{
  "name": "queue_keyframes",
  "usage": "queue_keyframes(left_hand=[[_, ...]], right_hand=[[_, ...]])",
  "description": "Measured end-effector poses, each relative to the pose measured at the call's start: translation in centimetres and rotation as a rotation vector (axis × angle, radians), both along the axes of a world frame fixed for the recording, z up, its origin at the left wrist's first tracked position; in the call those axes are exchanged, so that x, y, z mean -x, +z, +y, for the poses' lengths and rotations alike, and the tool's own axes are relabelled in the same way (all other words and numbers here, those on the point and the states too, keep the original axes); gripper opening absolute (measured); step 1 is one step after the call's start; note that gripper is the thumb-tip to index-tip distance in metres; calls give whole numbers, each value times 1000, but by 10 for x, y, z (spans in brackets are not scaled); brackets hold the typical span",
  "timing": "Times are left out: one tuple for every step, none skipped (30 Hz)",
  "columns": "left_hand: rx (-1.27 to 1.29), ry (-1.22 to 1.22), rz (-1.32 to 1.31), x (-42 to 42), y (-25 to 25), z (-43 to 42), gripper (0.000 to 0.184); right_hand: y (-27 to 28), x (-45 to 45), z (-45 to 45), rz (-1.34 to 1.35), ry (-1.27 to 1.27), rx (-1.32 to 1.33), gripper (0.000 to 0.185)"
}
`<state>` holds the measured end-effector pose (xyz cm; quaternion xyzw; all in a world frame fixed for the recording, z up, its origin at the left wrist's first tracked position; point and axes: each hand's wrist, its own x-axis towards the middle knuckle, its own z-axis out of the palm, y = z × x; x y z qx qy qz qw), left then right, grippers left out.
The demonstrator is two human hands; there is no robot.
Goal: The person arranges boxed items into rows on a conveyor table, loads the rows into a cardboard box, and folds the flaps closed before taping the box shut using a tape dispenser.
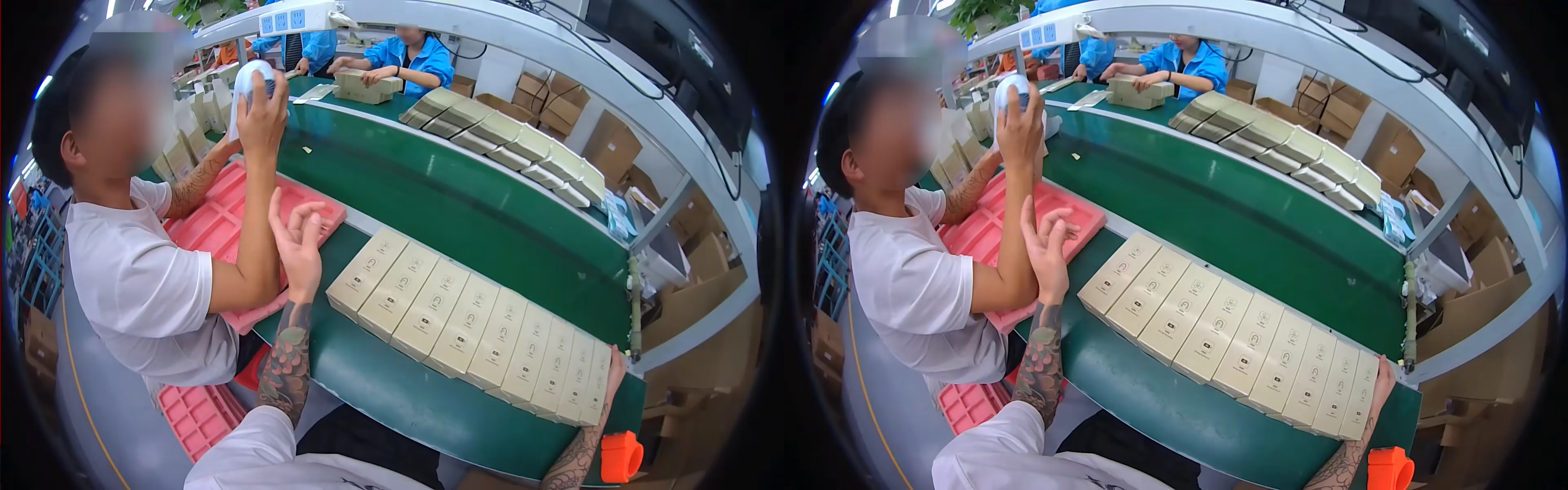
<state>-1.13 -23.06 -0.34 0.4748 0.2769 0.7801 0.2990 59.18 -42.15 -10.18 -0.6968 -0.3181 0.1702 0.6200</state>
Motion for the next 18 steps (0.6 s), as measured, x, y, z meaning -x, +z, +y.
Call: queue_keyframes(left_hand=[[-21, 4, 44, -4, -2, 0, 69], [-53, 12, 39, -7, -7, 2, 62], [-17, 14, 139, -8, -13, 6, 57], [26, 15, 241, -8, -18, 11, 53], [75, 15, 346, -6, -24, 14, 49], [131, 9, 522, -10, -26, 13, 43], [185, -3, 699, -17, -29, 11, 38], [219, -79, 823, -20, -35, 10, 39], [120, 0, 1188, -20, -35, 7, 39], [132, -16, 1251, -22, -30, 2, 40], [144, -29, 1314, -25, -25, -3, 40], [154, -29, 1292, -26, -26, -6, 40], [158, -25, 1273, -26, -25, -7, 39], [155, -19, 1255, -26, -24, -6, 39], [172, -44, 1214, -24, -23, -5, 39], [181, -69, 1172, -22, -24, -3, 39], [186, -94, 1129, -21, -24, -1, 39], [175, -97, 1112, -21, -25, 2, 43]], right_hand=[[-2, -3, 0, -36, -12, 5, 40], [-4, -6, 0, -58, -17, 7, 40], [-2, -2, 3, -75, -24, 3, 40], [2, 0, 2, -41, -15, 9, 40], [5, 2, 2, -6, -6, 16, 40], [9, 7, -1, 32, 2, 32, 40], [11, 11, -2, 69, 26, 21, 39], [13, 14, -2, 105, 49, 5, 37], [15, 15, -3, 139, 72, -11, 36], [14, 12, -5, 133, 67, -1, 36], [13, 10, -4, 128, 65, 7, 36], [12, 8, -3, 122, 64, 15, 35], [10, 8, -2, 127, 59, 9, 36], [9, 8, -1, 126, 56, 8, 36], [8, 9, -1, 129, 46, 0, 36], [7, 10, -1, 129, 39, -6, 36], [7, 10, -1, 125, 30, -18, 36], [7, 11, 0, 120, 26, -26, 37]])
